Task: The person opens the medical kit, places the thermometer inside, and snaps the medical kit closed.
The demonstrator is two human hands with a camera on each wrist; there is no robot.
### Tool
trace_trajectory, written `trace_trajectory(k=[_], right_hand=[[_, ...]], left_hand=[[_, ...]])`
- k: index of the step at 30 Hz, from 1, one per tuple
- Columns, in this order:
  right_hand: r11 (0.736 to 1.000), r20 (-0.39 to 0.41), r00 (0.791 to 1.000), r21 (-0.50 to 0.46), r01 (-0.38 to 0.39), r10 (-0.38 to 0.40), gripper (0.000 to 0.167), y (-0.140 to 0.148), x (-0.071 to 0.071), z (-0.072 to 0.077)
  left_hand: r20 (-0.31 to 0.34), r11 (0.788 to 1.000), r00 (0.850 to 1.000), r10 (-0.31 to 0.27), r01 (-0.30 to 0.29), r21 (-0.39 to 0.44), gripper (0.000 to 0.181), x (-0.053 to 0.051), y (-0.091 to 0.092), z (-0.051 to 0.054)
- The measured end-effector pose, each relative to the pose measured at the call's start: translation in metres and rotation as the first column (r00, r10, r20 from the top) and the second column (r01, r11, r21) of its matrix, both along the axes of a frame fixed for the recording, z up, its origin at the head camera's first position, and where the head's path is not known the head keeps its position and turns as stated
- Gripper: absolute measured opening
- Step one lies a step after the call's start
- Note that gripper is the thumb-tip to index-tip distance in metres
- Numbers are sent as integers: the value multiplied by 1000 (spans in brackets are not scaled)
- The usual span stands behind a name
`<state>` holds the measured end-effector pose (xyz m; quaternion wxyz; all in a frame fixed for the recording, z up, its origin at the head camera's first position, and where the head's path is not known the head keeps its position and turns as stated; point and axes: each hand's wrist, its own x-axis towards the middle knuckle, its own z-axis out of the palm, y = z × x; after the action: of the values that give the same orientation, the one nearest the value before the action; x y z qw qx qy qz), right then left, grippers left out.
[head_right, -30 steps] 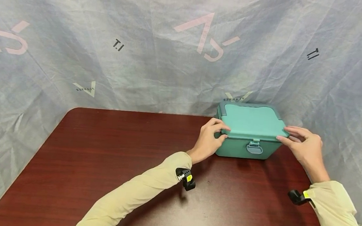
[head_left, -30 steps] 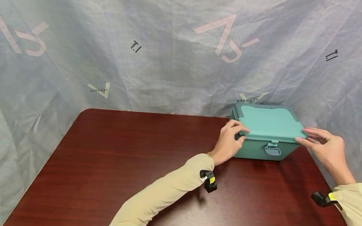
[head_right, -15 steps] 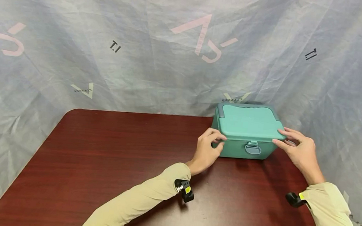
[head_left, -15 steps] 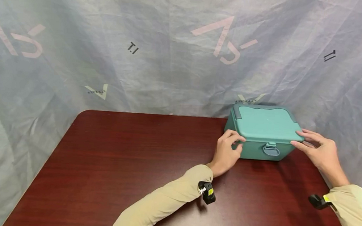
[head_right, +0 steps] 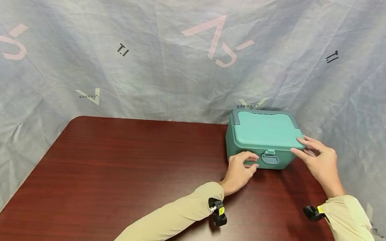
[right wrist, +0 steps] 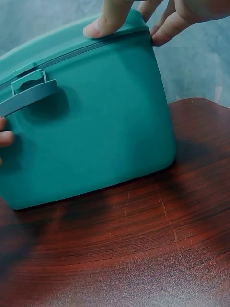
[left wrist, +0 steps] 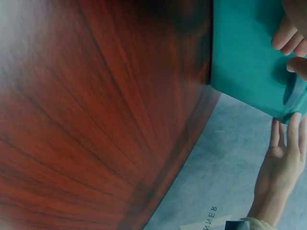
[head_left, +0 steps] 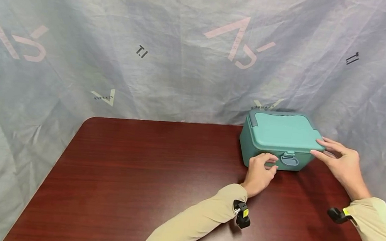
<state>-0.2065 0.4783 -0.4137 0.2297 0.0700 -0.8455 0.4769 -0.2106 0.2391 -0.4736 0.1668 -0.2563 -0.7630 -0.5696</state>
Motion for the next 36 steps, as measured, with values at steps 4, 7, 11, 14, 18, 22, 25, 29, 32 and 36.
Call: trace_trajectory(k=[4,7,11,14,18,22,25,29,32,36], right_hand=[[1000,6,1000,-11,3,-3,44,-1,-1,0],[1000,25,1000,-18,9,-9,45,-1,0,0],[1000,40,999,-17,13,-12,45,-1,1,-1],[1000,14,1000,-19,17,-17,44,-1,0,-1],[1000,-14,1000,-13,19,-19,43,-2,1,0],[1000,-19,1000,-5,12,-12,43,-4,3,1],[1000,-23,1000,-5,7,-7,42,-4,3,1],[1000,-22,1000,-5,6,-6,42,-4,3,2],[1000,-19,1000,-2,9,-9,42,-3,4,2],[1000,-17,1000,2,12,-12,43,-2,3,1]], left_hand=[[54,999,999,7,-9,36,23,-2,12,-4],[74,998,997,11,-16,64,21,-2,18,-5],[32,996,999,36,-39,85,16,-2,21,-4],[-18,995,998,59,-57,82,14,-3,22,1],[-27,996,997,70,-69,51,14,-3,23,8],[-109,988,988,107,-118,-95,14,-4,22,14],[-284,929,946,157,-239,-283,13,-7,20,17],[-517,810,844,144,-400,-429,10,-11,18,19],[-606,761,793,67,-434,-483,13,-11,19,22],[-668,713,744,-20,-458,-532,16,-12,21,23]])
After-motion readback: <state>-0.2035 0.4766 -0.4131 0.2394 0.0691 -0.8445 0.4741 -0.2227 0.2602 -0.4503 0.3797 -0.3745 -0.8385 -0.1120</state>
